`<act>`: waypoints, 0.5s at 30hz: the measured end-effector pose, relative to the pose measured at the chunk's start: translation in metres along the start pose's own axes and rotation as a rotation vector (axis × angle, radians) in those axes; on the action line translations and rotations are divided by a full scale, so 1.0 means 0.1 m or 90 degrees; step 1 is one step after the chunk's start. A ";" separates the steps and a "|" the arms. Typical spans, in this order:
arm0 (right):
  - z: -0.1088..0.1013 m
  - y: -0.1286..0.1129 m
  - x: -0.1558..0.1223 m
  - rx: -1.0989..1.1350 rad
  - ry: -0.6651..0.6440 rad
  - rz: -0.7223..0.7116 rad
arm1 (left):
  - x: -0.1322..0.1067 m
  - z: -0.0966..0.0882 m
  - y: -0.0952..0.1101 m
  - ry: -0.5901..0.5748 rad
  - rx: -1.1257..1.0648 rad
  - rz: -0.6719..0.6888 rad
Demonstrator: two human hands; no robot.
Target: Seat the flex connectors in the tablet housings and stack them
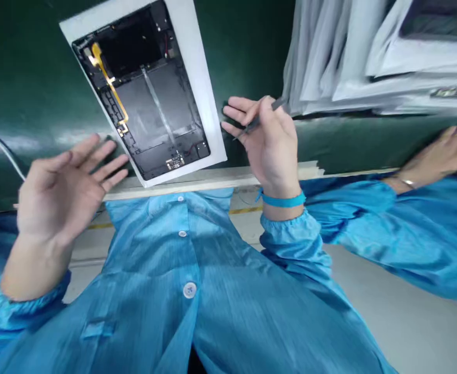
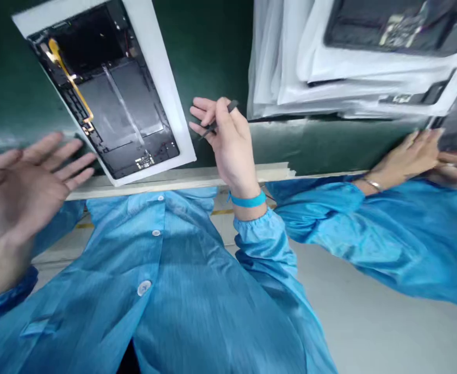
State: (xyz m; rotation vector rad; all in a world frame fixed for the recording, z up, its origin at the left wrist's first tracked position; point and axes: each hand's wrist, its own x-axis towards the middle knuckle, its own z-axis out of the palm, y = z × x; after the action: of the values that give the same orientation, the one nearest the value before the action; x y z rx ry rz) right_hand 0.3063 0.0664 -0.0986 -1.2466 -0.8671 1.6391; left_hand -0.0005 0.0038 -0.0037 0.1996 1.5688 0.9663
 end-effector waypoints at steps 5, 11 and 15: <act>-0.01 -0.06 0.13 -0.067 -0.047 0.046 | 0.28 0.03 0.03 -0.026 0.057 -0.079; 0.06 -0.08 0.24 -0.151 -0.080 0.037 | 0.52 0.10 0.09 -0.089 0.201 -0.025; 0.17 -0.11 0.33 -0.218 -0.115 0.020 | 0.63 0.08 0.21 -0.087 0.249 0.008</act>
State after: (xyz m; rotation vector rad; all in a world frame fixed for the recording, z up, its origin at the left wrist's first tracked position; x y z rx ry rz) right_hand 0.2882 0.1003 -0.0962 -1.3596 -1.2885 1.6959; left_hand -0.0184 0.0597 -0.0364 0.5379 1.6184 0.6317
